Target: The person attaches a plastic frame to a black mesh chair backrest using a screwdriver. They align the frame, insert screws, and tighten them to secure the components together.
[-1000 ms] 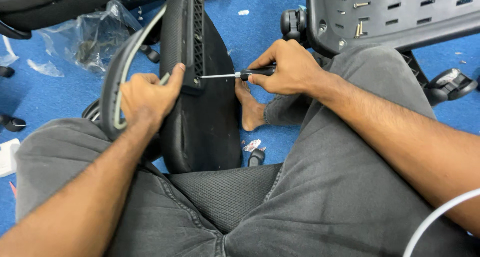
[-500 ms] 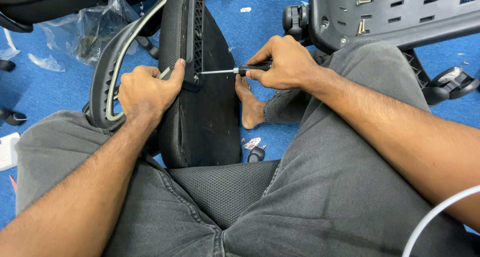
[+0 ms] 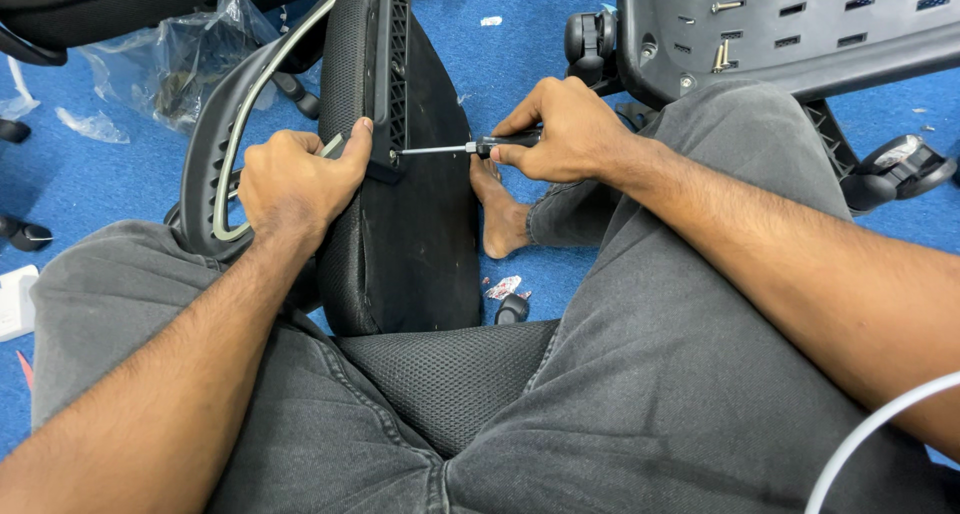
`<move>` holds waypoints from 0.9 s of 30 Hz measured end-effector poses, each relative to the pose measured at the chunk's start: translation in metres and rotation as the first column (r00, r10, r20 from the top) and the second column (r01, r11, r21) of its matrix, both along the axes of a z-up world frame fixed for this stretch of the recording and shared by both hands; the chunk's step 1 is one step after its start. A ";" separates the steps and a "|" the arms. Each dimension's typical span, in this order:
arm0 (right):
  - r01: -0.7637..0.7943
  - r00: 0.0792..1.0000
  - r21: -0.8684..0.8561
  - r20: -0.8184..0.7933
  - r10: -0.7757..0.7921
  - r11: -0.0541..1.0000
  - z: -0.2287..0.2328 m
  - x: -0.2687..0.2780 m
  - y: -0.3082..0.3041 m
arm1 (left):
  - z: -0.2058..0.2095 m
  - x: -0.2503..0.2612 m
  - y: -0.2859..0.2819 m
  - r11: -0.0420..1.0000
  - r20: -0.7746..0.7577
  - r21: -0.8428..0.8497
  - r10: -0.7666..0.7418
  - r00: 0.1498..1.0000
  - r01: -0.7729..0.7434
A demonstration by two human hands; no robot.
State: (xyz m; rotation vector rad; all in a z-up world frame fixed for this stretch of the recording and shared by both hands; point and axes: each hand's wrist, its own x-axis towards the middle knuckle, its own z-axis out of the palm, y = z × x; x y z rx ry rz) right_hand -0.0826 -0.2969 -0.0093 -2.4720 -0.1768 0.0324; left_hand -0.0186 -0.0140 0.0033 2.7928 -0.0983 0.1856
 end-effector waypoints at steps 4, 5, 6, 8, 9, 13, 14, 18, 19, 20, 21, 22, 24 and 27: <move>-0.047 0.994 -0.042 0.095 0.051 0.998 -0.003 -0.001 0.001 | 0.001 0.001 0.000 1.000 -0.007 -0.006 0.000 1.000 0.000; -0.049 0.993 -0.072 0.100 0.056 0.996 -0.004 -0.002 0.001 | 0.001 0.002 0.000 1.000 -0.011 -0.009 0.005 1.000 -0.005; -0.049 0.993 -0.100 0.104 0.059 0.994 -0.007 -0.003 0.001 | 0.000 0.002 -0.001 1.000 0.004 -0.012 -0.003 1.000 0.003; -0.030 0.989 -0.120 0.142 0.047 0.992 -0.013 -0.003 -0.001 | -0.001 0.002 0.001 1.000 0.034 -0.020 -0.015 0.999 0.015; -0.022 0.986 -0.129 0.162 0.043 0.991 -0.017 -0.002 -0.002 | -0.002 0.002 0.001 0.999 0.053 -0.021 -0.027 0.998 0.028; 0.026 0.970 0.142 -0.242 0.009 0.990 -0.033 0.016 -0.007 | -0.009 0.003 0.003 0.998 0.113 -0.031 -0.048 0.992 0.052; 0.117 0.865 0.317 -0.499 0.061 0.941 -0.036 0.022 -0.011 | -0.011 0.004 0.003 0.998 0.121 -0.036 -0.052 0.991 0.057; 0.311 0.623 0.437 -0.765 0.167 0.844 -0.043 0.035 -0.015 | -0.013 0.004 0.004 0.997 0.139 -0.064 -0.025 0.990 0.034; 0.131 0.782 0.342 -0.613 0.116 0.930 -0.042 0.034 -0.015 | -0.012 0.005 0.004 0.998 0.146 -0.063 -0.021 0.989 0.031; -0.027 0.899 0.195 -0.424 0.109 0.980 -0.042 0.031 -0.013 | -0.011 0.004 0.004 0.998 0.150 -0.061 -0.019 0.988 0.028; -0.149 0.966 0.009 -0.215 0.147 0.989 -0.042 0.026 -0.011 | -0.011 0.003 0.004 0.998 0.108 -0.052 -0.015 0.994 0.020; -0.118 0.984 -0.037 -0.140 0.112 0.992 -0.038 0.021 -0.011 | -0.010 0.003 0.004 0.999 0.068 -0.042 -0.012 0.998 0.015; -0.046 0.999 -0.120 0.016 0.048 0.992 -0.032 0.012 -0.010 | -0.008 0.004 0.002 0.999 0.021 -0.032 -0.010 1.000 0.010; 0.017 0.886 -0.198 0.458 0.077 0.980 -0.029 0.007 -0.005 | -0.009 0.004 0.003 0.999 0.056 -0.039 -0.012 0.998 0.014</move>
